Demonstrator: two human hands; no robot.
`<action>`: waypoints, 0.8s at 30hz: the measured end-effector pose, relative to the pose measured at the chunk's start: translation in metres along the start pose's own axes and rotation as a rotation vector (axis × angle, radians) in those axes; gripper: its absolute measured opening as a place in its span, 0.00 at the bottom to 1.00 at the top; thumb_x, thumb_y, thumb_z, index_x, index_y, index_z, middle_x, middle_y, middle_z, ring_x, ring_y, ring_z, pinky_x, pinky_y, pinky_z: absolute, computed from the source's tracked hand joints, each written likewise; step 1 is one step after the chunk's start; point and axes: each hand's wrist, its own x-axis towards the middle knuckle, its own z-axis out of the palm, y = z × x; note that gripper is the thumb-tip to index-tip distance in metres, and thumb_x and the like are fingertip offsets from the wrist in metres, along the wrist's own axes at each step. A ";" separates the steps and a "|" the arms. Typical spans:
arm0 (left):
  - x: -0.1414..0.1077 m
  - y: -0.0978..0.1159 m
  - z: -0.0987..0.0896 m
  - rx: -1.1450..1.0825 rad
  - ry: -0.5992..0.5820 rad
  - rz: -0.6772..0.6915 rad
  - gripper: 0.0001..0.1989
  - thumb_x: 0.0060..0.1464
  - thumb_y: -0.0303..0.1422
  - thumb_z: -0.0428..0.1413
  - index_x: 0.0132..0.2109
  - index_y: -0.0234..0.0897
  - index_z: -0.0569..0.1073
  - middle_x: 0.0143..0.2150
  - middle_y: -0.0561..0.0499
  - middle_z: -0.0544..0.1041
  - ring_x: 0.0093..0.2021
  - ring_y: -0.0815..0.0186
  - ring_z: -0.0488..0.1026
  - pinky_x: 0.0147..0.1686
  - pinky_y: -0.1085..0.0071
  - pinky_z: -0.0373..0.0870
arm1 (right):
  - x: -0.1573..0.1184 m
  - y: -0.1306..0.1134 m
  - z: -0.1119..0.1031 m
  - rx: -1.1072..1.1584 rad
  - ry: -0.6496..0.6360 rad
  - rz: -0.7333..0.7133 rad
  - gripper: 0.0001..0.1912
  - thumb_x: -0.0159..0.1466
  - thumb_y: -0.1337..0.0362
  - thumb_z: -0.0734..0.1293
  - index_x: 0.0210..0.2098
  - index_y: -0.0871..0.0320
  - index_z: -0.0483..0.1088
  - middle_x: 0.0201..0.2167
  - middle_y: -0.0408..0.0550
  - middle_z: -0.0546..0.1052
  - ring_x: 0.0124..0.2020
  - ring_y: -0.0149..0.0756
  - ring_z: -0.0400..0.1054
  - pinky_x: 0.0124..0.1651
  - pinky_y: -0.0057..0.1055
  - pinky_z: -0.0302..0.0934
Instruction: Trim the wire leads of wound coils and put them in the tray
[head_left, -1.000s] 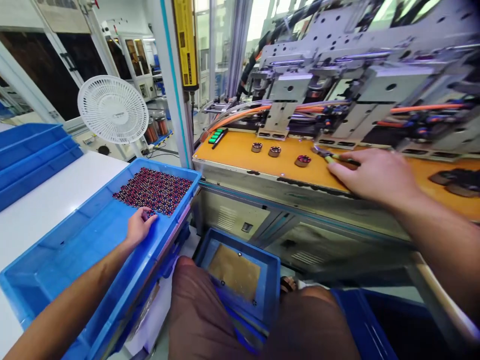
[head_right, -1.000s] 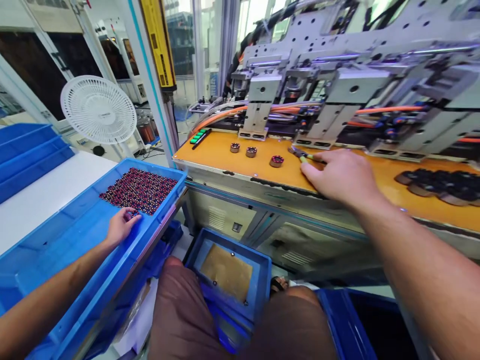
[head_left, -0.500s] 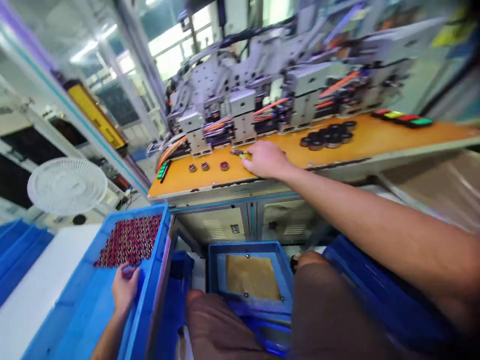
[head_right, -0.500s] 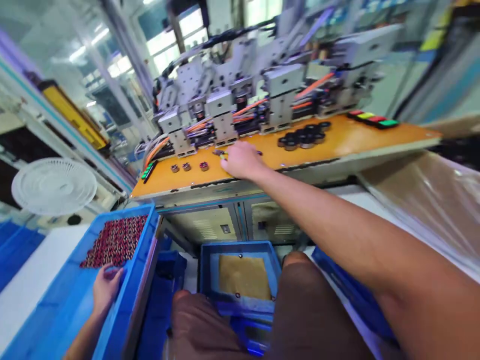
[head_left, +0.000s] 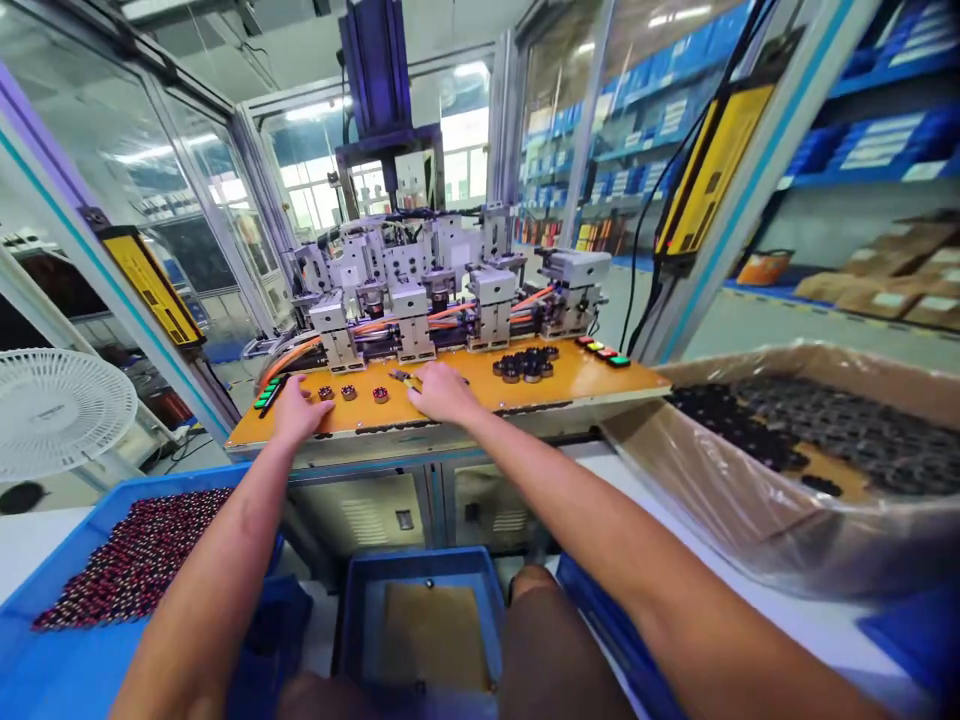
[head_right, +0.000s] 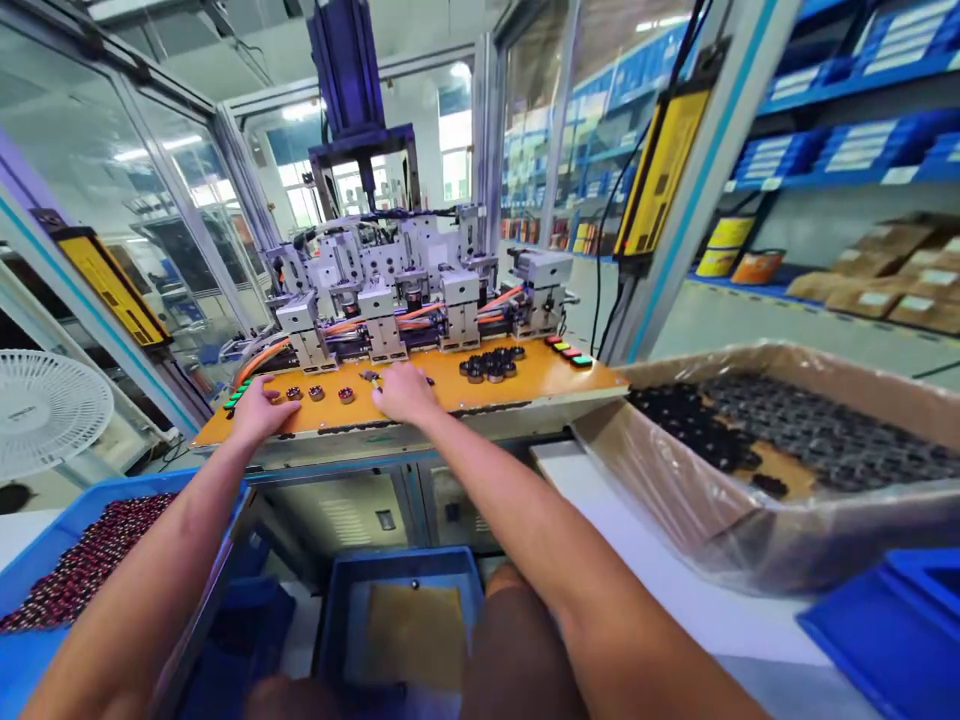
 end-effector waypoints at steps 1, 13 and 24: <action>0.007 0.005 0.009 -0.038 0.012 -0.038 0.18 0.58 0.40 0.60 0.51 0.33 0.73 0.46 0.45 0.78 0.46 0.59 0.76 0.51 0.53 0.72 | 0.001 0.000 0.001 0.001 0.001 -0.006 0.17 0.69 0.53 0.64 0.48 0.61 0.72 0.50 0.52 0.75 0.52 0.42 0.69 0.56 0.46 0.64; -0.114 -0.023 -0.063 -0.687 0.155 -0.252 0.21 0.46 0.27 0.65 0.48 0.34 0.71 0.38 0.48 0.79 0.37 0.65 0.79 0.41 0.66 0.78 | -0.003 -0.001 -0.003 0.198 0.086 -0.021 0.15 0.68 0.57 0.66 0.47 0.63 0.73 0.49 0.54 0.76 0.53 0.44 0.70 0.57 0.48 0.64; -0.337 -0.006 -0.055 -0.608 0.044 0.262 0.32 0.47 0.17 0.64 0.58 0.45 0.70 0.46 0.52 0.81 0.44 0.70 0.81 0.46 0.77 0.79 | -0.199 -0.059 -0.055 0.808 -0.015 -0.936 0.23 0.66 0.59 0.69 0.56 0.67 0.67 0.51 0.60 0.77 0.49 0.38 0.72 0.51 0.33 0.68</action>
